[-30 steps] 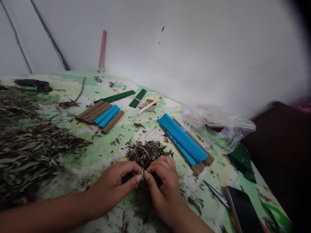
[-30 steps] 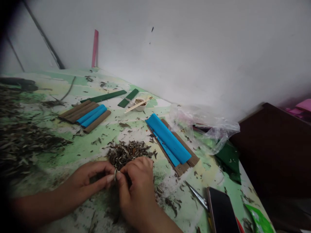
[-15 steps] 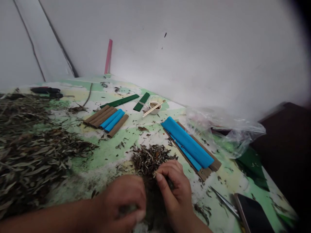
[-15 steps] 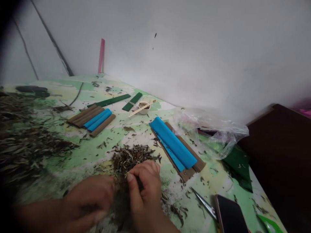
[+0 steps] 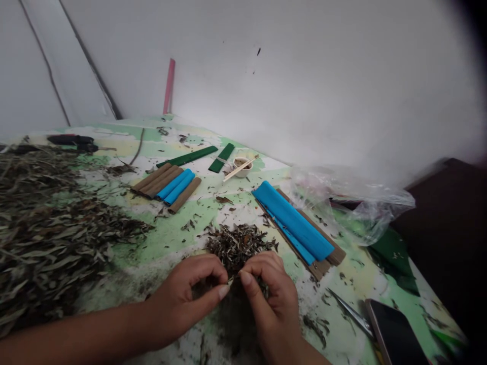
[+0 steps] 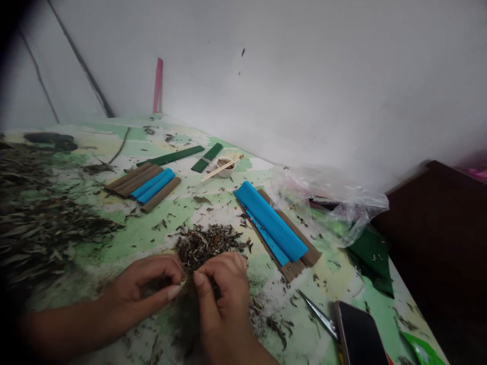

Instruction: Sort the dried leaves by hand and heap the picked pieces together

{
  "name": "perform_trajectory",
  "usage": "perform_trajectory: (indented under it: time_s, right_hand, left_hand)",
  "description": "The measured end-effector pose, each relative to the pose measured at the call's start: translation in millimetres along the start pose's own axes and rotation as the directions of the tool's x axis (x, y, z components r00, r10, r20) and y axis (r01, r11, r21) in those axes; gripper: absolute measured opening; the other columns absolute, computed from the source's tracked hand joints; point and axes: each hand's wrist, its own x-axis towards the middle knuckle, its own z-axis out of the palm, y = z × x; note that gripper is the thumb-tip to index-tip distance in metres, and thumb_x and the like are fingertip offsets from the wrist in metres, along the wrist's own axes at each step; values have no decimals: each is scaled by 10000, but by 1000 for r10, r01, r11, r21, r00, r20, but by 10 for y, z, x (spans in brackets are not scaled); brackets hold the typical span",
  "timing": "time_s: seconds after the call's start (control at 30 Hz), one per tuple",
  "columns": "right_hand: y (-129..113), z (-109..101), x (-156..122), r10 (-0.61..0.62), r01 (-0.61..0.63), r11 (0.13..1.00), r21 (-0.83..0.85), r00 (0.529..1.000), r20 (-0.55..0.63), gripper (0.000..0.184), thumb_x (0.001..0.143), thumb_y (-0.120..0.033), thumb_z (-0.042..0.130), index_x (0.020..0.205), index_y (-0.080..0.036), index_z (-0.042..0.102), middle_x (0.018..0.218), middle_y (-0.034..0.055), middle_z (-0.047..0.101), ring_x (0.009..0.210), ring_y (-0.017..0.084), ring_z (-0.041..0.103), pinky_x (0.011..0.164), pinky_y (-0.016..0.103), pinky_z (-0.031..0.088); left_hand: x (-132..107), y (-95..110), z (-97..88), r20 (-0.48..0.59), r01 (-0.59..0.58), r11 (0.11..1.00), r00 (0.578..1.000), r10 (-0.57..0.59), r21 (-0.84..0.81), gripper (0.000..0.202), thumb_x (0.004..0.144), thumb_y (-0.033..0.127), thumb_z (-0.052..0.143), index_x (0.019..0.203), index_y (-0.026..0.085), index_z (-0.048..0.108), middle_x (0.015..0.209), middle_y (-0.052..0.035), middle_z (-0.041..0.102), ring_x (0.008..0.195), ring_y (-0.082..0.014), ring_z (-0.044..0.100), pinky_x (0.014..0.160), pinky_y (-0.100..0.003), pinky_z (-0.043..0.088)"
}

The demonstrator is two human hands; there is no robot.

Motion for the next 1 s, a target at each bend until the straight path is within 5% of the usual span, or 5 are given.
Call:
perform_trajectory:
  time_s: [0.23,0.47,0.83,0.9,1.0]
  right_hand:
    - [-71,-104,22,-171,164,984,64,977,126,244,871,-279,433,669,-191,537,675,7,559,701,152,505,747,353,360]
    - [-55,-18,3,-58,63,997,-51,994,97,75,786,-178,565,716,-181,538,722,14,546,764,160,504,767,347,371]
    - [-44,-16,8,-131,131,991,13,985,109,114,765,-149,465,657,-182,456,654,-3,496,690,143,481,726,343,371]
    - [-42,-38,32,-124,121,991,49,990,60,135,768,-167,455,635,-183,442,632,-3,480,661,141,473,668,320,375]
    - [-59,-59,71,-95,95,993,64,995,7,158,795,-180,452,638,-186,457,627,0,481,638,138,475,617,302,380]
  left_hand:
    - [-7,-18,7,-5,22,1000,1000,-22,-13,152,810,236,492,676,176,530,636,15,534,608,-112,521,559,-197,414]
    - [-62,-43,20,59,-23,999,998,21,36,155,818,250,486,693,182,545,664,10,543,646,-121,519,591,-212,415]
    - [-83,5,-17,69,-124,991,990,121,46,112,766,197,455,660,195,491,661,-15,572,679,-148,544,646,-246,441]
    - [-87,7,-21,158,-194,981,969,192,-5,181,799,265,432,636,207,484,633,-27,578,668,-163,551,665,-268,451]
    - [-60,44,-28,365,-310,938,864,347,-158,376,852,447,344,586,225,488,555,-45,566,608,-179,551,659,-288,462]
